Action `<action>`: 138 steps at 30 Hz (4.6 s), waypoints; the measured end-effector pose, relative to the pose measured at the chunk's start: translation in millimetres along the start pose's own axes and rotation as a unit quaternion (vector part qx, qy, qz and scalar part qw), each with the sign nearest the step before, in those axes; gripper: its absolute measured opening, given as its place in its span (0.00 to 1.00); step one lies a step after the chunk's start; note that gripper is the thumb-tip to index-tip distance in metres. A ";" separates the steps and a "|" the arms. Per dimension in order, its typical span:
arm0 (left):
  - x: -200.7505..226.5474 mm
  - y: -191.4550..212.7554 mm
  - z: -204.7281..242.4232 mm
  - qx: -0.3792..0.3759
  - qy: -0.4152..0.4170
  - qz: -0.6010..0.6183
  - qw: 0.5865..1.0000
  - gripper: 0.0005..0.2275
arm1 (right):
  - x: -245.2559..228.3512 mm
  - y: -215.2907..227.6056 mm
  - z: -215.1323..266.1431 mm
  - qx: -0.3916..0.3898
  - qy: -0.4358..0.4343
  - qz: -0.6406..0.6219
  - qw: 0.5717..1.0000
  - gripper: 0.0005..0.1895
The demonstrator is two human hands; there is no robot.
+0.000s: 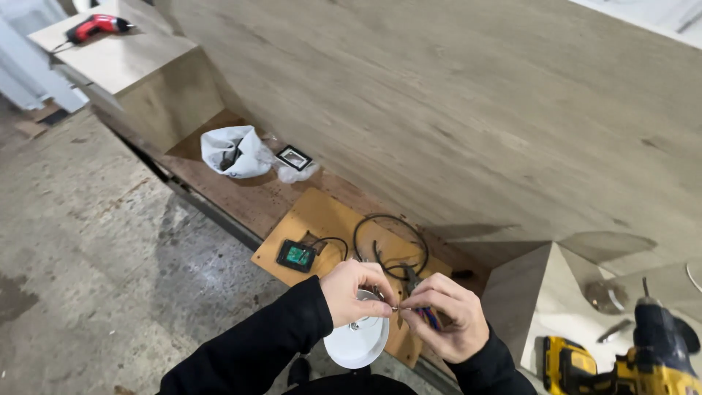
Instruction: The person strips the insulation from wires on a white electrical fixture using pliers and a utility knife. They then connect a black cable to the fixture and use pliers to secure the connection.
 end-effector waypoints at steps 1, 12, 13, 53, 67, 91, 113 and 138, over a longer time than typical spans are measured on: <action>-3.8 2.0 -1.3 -0.010 0.001 0.002 1.000 0.06 | -0.1 -3.4 1.5 0.004 -0.009 0.004 1.000 0.09; -32.5 40.1 8.6 0.014 -0.009 0.001 1.000 0.05 | 51.7 16.0 54.0 0.300 -0.114 -0.229 0.919 0.03; -32.0 43.2 11.9 0.013 -0.008 0.002 1.000 0.05 | 60.8 18.6 56.7 0.300 -0.116 -0.229 0.919 0.03; 18.7 -210.5 -0.5 -0.221 -0.054 0.158 0.961 0.17 | 30.1 -29.0 354.9 0.400 -0.509 -0.208 0.733 0.15; 106.7 -473.0 -4.3 -0.200 -0.075 0.282 0.935 0.27 | -25.8 208.1 547.7 0.480 -0.446 -0.100 0.749 0.16; 86.4 -781.1 -82.5 -0.110 -0.397 -0.107 0.905 0.34 | 115.1 431.6 724.1 0.495 -0.441 -0.358 0.658 0.19; 69.7 -876.2 -162.9 -0.103 -0.005 0.263 0.959 0.18 | 130.7 587.6 662.1 0.198 -0.123 0.135 0.963 0.05; 138.6 -776.9 -161.2 0.103 -0.277 -0.011 0.955 0.42 | 148.1 585.3 537.7 0.136 -0.052 0.260 0.955 0.11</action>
Point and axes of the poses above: each hand's wrist, its own z-axis away from the middle knuckle, its own y-axis out of the back of the hand, x = y × z, the point moved 8 cm from there along -z, towards the middle knuckle, and after that the axes turned 12 degrees about z, right-handed, at the moved point
